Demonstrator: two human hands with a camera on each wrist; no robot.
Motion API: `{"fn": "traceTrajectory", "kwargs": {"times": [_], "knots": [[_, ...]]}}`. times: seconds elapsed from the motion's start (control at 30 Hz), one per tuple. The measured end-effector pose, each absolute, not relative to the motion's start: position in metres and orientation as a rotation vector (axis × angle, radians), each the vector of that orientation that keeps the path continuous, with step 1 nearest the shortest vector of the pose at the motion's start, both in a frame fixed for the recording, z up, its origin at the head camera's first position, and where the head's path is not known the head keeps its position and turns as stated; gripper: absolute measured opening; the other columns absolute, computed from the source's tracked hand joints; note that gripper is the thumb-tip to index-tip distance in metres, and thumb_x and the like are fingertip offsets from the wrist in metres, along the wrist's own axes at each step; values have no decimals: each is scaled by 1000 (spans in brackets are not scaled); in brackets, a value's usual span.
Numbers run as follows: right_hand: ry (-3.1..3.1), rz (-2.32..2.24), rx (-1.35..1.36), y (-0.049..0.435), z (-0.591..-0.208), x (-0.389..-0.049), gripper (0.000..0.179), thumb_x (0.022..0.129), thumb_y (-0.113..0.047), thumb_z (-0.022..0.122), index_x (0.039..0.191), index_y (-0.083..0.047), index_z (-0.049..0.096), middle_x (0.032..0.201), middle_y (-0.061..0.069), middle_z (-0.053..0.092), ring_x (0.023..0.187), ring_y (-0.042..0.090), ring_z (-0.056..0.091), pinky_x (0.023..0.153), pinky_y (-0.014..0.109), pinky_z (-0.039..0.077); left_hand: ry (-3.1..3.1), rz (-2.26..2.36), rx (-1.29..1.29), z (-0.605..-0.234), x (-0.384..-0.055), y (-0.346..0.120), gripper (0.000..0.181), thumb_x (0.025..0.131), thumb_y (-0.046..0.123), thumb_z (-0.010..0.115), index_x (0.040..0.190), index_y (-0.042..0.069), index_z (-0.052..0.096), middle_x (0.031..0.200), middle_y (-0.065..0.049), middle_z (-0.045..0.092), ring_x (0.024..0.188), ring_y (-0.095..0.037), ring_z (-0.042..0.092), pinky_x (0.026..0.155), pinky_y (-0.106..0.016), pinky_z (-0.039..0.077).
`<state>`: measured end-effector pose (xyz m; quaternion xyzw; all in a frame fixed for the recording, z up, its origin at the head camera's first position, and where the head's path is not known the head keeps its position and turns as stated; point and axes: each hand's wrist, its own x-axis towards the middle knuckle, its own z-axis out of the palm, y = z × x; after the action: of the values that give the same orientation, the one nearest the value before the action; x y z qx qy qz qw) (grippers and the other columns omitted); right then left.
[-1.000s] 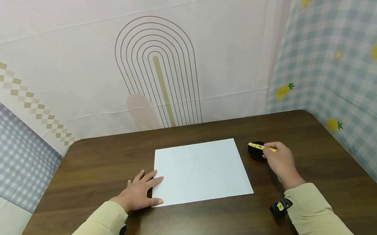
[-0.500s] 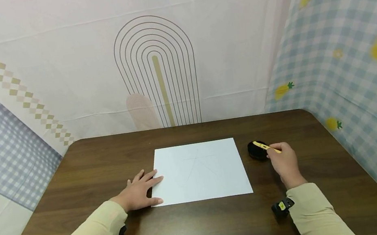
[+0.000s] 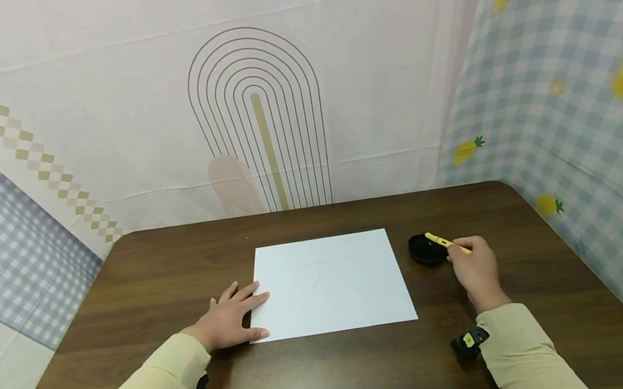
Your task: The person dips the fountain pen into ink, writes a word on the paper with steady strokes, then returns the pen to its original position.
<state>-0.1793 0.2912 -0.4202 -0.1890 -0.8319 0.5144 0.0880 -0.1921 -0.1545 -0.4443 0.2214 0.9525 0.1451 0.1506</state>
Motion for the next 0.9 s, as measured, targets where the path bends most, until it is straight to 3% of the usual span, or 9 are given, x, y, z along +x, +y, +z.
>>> {"fn": "traceTrajectory", "kwargs": {"times": [0.2, 0.37, 0.57, 0.77, 0.9], "knots": [[-2474, 1518, -615, 296, -424, -181, 38, 97, -13, 44, 127, 10, 49, 113, 20, 55, 79, 9, 57, 62, 18, 46, 2742, 419, 639, -445, -192, -154, 74, 84, 53, 68, 147, 22, 45, 157, -7, 27, 143, -48, 12, 99, -78, 15], [-2451, 1529, -646, 299, -427, -182, 39, 97, -14, 44, 128, 10, 49, 115, 20, 53, 77, 5, 56, 62, 17, 46, 2740, 422, 633, -444, -191, -154, 74, 84, 53, 68, 147, 22, 45, 158, -7, 27, 144, -47, 12, 100, -78, 15], [-2391, 1538, -670, 301, -429, -182, 36, 95, -9, 46, 124, 11, 51, 101, 14, 57, 68, -2, 55, 60, 16, 46, 2740, 432, 630, -445, -192, -154, 74, 84, 52, 69, 147, 23, 44, 158, -6, 27, 144, -46, 11, 100, -78, 14], [-2394, 1549, -687, 306, -430, -182, 37, 95, -11, 47, 125, 10, 51, 96, 11, 60, 69, 3, 56, 59, 19, 46, 2742, 438, 634, -447, -193, -155, 73, 84, 52, 68, 147, 23, 45, 158, -6, 26, 144, -46, 11, 100, -78, 14], [-2390, 1536, -701, 309, -431, -182, 36, 93, -10, 47, 123, 9, 53, 83, 2, 63, 69, 8, 55, 58, 21, 45, 2744, 439, 644, -447, -193, -155, 73, 84, 53, 68, 147, 23, 44, 158, -6, 26, 144, -47, 11, 99, -78, 14]]}}
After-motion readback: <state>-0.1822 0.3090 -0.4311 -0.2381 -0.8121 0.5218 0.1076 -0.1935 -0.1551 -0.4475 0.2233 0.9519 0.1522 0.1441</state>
